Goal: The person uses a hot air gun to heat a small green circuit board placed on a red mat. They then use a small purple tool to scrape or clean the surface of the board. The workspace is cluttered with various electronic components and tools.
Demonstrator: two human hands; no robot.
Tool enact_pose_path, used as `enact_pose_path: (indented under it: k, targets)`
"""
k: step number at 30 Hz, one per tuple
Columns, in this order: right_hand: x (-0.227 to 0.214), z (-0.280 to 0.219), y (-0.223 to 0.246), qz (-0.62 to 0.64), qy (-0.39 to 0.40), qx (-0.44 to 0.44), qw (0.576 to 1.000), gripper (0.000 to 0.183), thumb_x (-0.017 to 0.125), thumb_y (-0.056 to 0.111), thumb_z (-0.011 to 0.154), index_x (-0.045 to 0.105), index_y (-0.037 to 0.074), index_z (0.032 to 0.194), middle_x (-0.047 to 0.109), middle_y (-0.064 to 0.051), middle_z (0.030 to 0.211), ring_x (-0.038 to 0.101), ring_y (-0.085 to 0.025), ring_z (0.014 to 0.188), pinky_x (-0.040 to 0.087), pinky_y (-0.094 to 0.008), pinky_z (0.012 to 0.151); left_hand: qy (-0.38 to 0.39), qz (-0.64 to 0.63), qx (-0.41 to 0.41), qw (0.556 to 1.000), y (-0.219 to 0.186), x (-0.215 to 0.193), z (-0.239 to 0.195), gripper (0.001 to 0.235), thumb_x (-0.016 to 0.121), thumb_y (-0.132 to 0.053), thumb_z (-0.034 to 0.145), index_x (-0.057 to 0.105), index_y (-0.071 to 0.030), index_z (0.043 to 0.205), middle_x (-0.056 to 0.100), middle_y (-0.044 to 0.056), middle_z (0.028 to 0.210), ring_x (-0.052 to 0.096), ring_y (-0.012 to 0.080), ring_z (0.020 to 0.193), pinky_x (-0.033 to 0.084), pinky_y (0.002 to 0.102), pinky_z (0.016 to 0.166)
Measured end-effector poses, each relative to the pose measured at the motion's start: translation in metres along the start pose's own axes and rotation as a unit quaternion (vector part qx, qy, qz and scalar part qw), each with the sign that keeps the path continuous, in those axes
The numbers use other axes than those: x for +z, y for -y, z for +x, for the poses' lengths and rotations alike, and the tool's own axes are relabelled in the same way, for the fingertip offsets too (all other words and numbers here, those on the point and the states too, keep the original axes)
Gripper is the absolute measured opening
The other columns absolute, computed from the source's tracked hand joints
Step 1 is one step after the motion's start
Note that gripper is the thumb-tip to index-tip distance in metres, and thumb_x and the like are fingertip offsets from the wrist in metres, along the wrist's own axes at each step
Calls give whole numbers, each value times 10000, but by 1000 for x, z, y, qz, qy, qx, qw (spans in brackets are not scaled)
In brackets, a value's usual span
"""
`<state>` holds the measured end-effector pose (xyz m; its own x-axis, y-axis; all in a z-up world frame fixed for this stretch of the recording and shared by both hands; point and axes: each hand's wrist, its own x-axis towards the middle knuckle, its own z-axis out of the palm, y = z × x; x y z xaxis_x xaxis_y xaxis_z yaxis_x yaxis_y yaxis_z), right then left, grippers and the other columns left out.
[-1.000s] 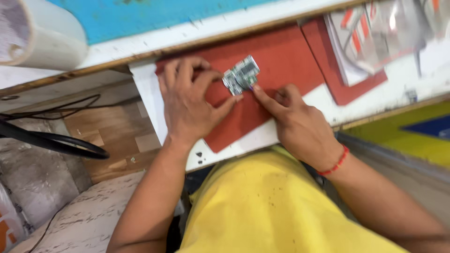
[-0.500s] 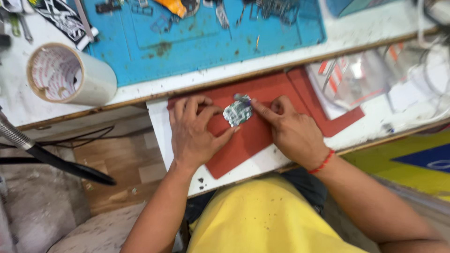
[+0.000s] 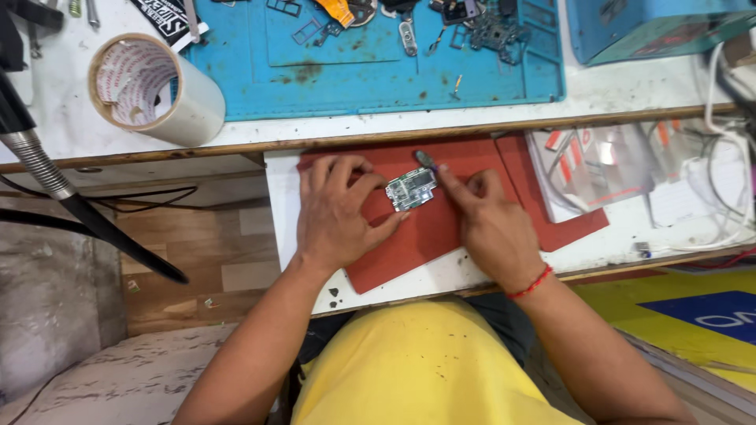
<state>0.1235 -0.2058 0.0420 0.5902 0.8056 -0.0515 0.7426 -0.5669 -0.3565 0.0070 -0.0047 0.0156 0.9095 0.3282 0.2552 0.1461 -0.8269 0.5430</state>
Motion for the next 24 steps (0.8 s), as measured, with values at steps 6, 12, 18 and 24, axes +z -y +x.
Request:
enact_pose_path:
  k: [6, 12, 18, 24]
  targets:
    - [9, -2, -5, 22, 8, 49, 999, 573, 529, 47, 880, 604, 283, 1397, 610, -121, 1098, 678, -355, 681, 564, -475, 585, 9, 10, -8, 1000, 2, -2, 0, 499, 894, -419, 621, 723, -131, 990, 588, 78, 1172, 499, 323, 1159, 387, 508, 945]
    - [18, -1, -3, 43, 79, 21, 996, 622, 503, 65, 872, 570, 309, 1441, 601, -99, 1044, 704, -310, 771, 573, -448, 680, -3, -22, -5, 1000, -4, -11, 9, 453, 900, -410, 628, 719, -138, 941, 591, 44, 1095, 510, 293, 1108, 374, 510, 950]
    - [39, -12, -18, 62, 81, 21, 995, 770, 508, 7, 816, 549, 353, 1502, 581, -104, 1134, 717, -334, 790, 575, -477, 714, 11, -34, -15, 999, -2, -11, 5, 472, 903, -392, 608, 723, -131, 957, 587, 52, 1160, 502, 300, 1115, 365, 505, 943]
    - [45, 7, -24, -4, 127, 91, 988, 748, 493, 64, 872, 497, 455, 1510, 547, -73, 1163, 715, -333, 849, 579, -482, 788, -7, -33, 1, 999, -1, -12, 4, 469, 906, -415, 660, 712, -114, 963, 588, 63, 1130, 501, 307, 1121, 365, 511, 965]
